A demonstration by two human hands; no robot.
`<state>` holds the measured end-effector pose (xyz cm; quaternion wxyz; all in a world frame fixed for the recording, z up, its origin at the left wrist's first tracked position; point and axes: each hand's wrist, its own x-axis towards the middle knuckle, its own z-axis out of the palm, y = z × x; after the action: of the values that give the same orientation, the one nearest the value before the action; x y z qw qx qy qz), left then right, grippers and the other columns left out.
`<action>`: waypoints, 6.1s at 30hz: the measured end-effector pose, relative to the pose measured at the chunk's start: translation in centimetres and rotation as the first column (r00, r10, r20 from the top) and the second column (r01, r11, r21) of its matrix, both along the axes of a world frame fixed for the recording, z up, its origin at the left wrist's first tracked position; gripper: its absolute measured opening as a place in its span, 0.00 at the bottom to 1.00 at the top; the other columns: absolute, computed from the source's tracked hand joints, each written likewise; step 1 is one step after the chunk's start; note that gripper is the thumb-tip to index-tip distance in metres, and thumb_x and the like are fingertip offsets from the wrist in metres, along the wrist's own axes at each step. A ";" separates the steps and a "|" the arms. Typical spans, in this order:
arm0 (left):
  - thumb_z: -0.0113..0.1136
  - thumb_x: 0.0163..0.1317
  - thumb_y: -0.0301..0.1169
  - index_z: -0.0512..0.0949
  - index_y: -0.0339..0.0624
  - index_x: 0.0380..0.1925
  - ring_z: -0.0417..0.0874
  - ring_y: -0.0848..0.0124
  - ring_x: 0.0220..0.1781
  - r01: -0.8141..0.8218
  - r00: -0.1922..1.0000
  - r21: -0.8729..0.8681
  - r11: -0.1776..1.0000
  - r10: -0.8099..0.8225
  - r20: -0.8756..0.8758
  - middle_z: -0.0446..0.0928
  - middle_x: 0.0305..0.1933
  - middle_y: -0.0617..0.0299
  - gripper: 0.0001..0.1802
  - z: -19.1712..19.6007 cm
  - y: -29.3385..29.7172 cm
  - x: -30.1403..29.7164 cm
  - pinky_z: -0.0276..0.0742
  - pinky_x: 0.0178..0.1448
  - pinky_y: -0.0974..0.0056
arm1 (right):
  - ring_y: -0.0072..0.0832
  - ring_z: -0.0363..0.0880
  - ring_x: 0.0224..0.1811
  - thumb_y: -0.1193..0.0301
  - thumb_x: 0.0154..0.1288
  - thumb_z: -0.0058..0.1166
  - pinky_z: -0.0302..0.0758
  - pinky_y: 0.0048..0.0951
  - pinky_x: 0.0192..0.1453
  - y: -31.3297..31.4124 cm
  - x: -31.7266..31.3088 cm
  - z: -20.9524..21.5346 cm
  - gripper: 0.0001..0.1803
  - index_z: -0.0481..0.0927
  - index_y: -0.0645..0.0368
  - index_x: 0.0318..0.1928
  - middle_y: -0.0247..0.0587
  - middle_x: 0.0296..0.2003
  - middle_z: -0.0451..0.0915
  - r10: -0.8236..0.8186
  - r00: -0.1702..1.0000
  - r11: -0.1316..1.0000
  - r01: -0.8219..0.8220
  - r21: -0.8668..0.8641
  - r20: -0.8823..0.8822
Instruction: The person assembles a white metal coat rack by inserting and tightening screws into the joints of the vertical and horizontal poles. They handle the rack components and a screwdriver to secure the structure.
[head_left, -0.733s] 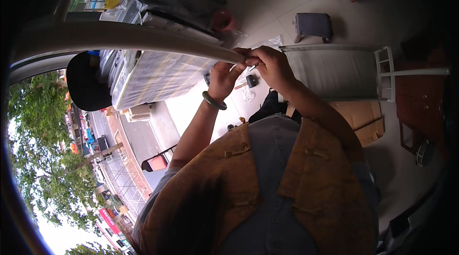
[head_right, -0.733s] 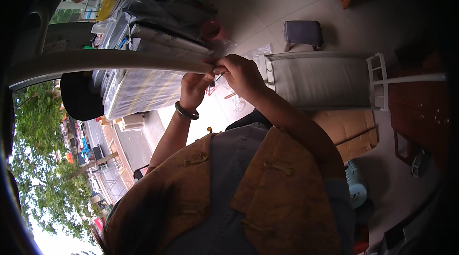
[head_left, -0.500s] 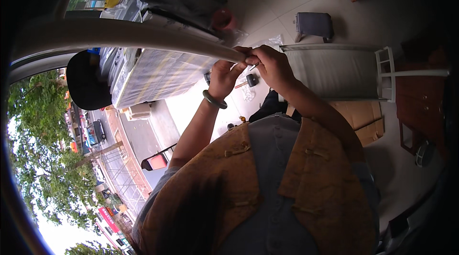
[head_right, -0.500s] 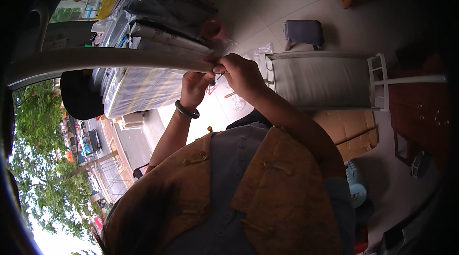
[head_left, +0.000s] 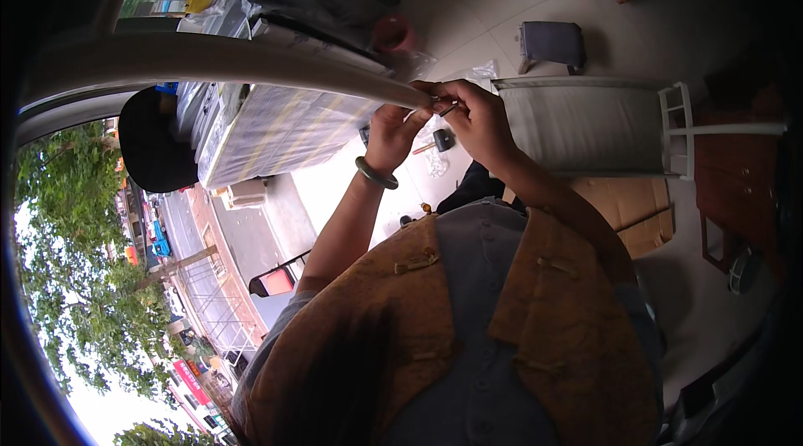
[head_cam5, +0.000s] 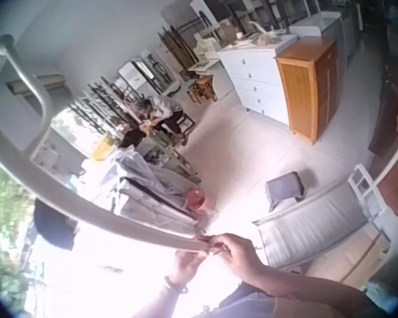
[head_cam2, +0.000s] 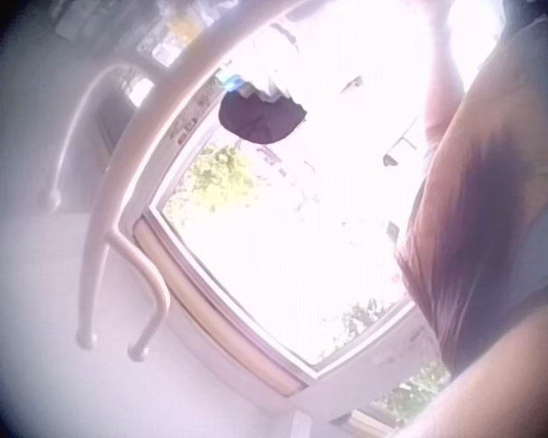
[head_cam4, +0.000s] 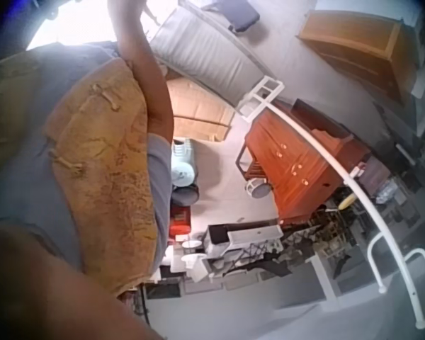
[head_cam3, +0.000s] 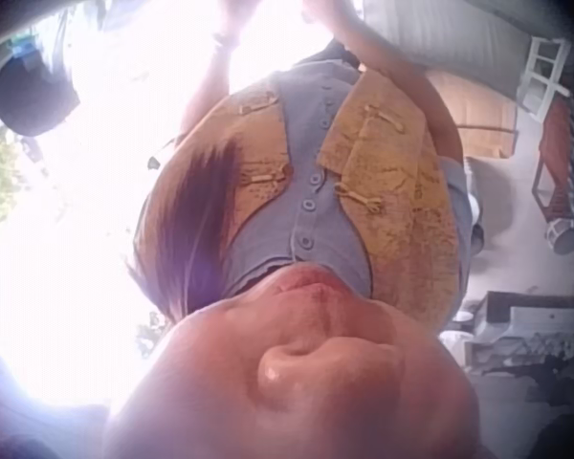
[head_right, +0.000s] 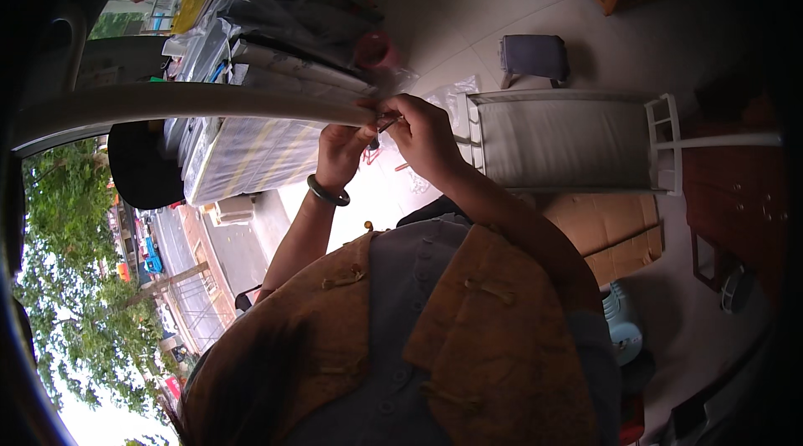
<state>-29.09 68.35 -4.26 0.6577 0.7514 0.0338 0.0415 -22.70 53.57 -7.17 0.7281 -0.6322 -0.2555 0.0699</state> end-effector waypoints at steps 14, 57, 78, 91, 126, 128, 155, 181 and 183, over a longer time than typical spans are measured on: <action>0.56 0.63 0.26 0.75 0.36 0.42 0.76 0.71 0.49 0.015 1.000 0.023 1.000 -0.015 0.027 0.76 0.47 0.60 0.09 0.3 -0.2 -0.1 0.69 0.56 0.66 | 0.40 0.80 0.31 0.81 0.54 0.55 0.74 0.32 0.33 0.1 0.5 0.2 0.07 0.75 0.63 0.35 0.47 0.29 0.79 -0.034 0.991 0.997 0.043 -0.064 0.131; 0.58 0.62 0.29 0.75 0.37 0.42 0.76 0.72 0.48 -0.016 1.000 0.069 0.998 0.017 -0.011 0.76 0.48 0.61 0.10 -0.6 0.4 -0.5 0.71 0.54 0.67 | 0.16 0.76 0.30 0.77 0.59 0.57 0.71 0.22 0.33 -0.6 0.7 0.2 0.07 0.74 0.64 0.37 0.35 0.30 0.79 0.150 0.982 0.985 -0.159 -0.069 -0.114; 0.53 0.64 0.25 0.70 0.37 0.48 0.72 0.72 0.51 0.014 0.992 0.160 0.987 -0.034 0.123 0.74 0.49 0.60 0.12 -1.6 -0.2 0.0 0.67 0.56 0.67 | 0.41 0.77 0.35 0.71 0.65 0.49 0.72 0.32 0.39 -2.0 0.7 -0.9 0.09 0.74 0.63 0.42 0.48 0.34 0.77 -0.039 0.994 0.996 0.048 -0.082 0.103; 0.56 0.60 0.22 0.73 0.37 0.40 0.74 0.72 0.44 -0.080 0.983 0.140 0.987 0.055 0.173 0.75 0.40 0.62 0.08 -1.8 -1.0 0.3 0.70 0.51 0.67 | 0.40 0.76 0.38 0.70 0.60 0.54 0.72 0.36 0.44 -1.5 0.3 -1.2 0.09 0.79 0.60 0.40 0.44 0.34 0.79 -0.041 0.987 0.974 0.074 -0.214 0.155; 0.64 0.54 0.23 0.76 0.37 0.34 0.76 0.76 0.37 -0.066 0.992 -0.290 0.955 0.094 0.084 0.76 0.33 0.64 0.08 -2.7 -1.5 1.3 0.71 0.42 0.70 | 0.39 0.76 0.44 0.83 0.53 0.54 0.76 0.33 0.45 -3.4 -1.3 0.3 0.22 0.74 0.60 0.51 0.46 0.46 0.73 0.026 0.923 0.962 0.081 -0.262 0.383; 0.64 0.54 0.24 0.77 0.36 0.34 0.76 0.76 0.38 -0.045 0.993 -0.297 0.954 0.074 0.089 0.77 0.34 0.65 0.08 -2.3 -1.3 1.3 0.71 0.45 0.69 | 0.38 0.75 0.46 0.84 0.50 0.57 0.76 0.34 0.45 -3.8 -1.1 0.9 0.24 0.74 0.59 0.51 0.44 0.48 0.72 0.073 0.846 0.949 0.103 -0.297 0.528; 0.64 0.56 0.27 0.77 0.36 0.34 0.74 0.77 0.38 -0.045 0.998 -0.293 0.955 0.059 0.037 0.75 0.33 0.66 0.08 -2.9 -1.0 0.4 0.70 0.44 0.70 | 0.36 0.79 0.30 0.77 0.63 0.48 0.73 0.33 0.34 0.3 4.8 -2.9 0.09 0.73 0.54 0.44 0.42 0.28 0.78 0.177 0.946 0.870 -0.022 -0.492 0.271; 0.63 0.58 0.30 0.74 0.40 0.37 0.72 0.79 0.38 0.061 0.988 -0.276 0.959 -0.018 0.154 0.74 0.34 0.68 0.10 -3.3 -0.5 1.1 0.70 0.44 0.71 | 0.40 0.77 0.31 0.73 0.57 0.59 0.75 0.33 0.34 -1.9 1.1 4.7 0.10 0.73 0.61 0.37 0.44 0.29 0.76 0.084 0.743 0.951 0.140 -0.277 0.664; 0.63 0.59 0.30 0.74 0.40 0.37 0.72 0.79 0.39 0.043 0.989 -0.249 0.968 -0.005 0.149 0.73 0.35 0.68 0.10 -3.2 -0.5 1.2 0.70 0.45 0.71 | 0.40 0.77 0.28 0.71 0.61 0.54 0.74 0.32 0.32 -0.3 2.6 5.5 0.07 0.73 0.61 0.35 0.46 0.25 0.75 0.039 0.826 0.949 0.146 -0.279 0.563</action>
<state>-27.85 67.88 -7.48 0.7489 0.6570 -0.0190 0.0844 -20.07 53.31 -1.69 0.5141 -0.7378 -0.4259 -0.1005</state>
